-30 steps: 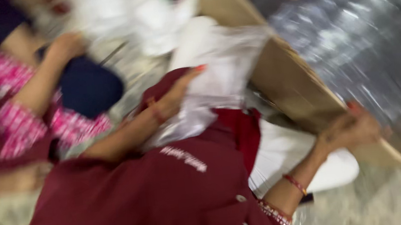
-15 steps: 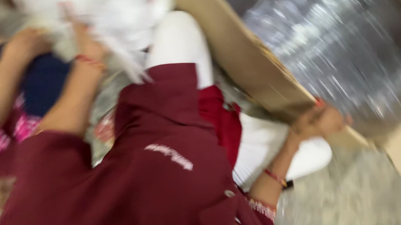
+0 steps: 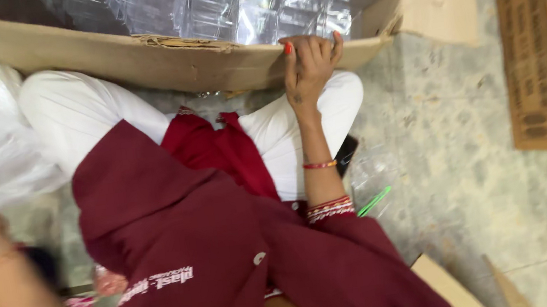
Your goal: The person sits on the floor and repeatedly picks up clear plastic containers from a cardboard box, places them into a white plastic bag, and sets the bag aside. The process is repeated multiple times.
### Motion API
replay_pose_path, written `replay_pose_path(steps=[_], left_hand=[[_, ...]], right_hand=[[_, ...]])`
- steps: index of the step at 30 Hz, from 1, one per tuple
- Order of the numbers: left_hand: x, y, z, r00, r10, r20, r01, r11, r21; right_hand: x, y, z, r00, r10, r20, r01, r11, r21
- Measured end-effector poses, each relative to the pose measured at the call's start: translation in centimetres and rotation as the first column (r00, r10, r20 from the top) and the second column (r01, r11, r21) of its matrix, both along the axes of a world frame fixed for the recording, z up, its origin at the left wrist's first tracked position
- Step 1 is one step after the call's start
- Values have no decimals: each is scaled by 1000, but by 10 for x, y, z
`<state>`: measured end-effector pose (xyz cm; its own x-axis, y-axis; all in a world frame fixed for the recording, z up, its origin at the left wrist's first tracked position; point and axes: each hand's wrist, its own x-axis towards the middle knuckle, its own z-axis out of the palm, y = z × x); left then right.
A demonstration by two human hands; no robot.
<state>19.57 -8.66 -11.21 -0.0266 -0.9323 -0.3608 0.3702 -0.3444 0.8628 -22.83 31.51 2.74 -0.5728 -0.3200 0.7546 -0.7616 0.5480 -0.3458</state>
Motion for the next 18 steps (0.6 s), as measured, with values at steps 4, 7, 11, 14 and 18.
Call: replay_pose_path(steps=[4,7,11,14,18], left_hand=[[-20,22,15,886,-98,-454,25,986,-165],[-79,52,43,928,-259,-270,120,890,-440],[-155,124,105,791,-473,387,579,378,-722],[-186,174,155,477,-611,632,870,224,-440],[-198,218,186,307,-668,678,951,201,-234]], right_hand=[[-1,1,-1,1000,-13,-13,13,1000,6],[-1,2,-1,999,-36,11,36,999,20],[3,-5,6,999,-6,51,8,999,-34],[12,-3,7,987,85,133,-63,985,-163],[35,34,-6,522,709,475,-272,666,-695]])
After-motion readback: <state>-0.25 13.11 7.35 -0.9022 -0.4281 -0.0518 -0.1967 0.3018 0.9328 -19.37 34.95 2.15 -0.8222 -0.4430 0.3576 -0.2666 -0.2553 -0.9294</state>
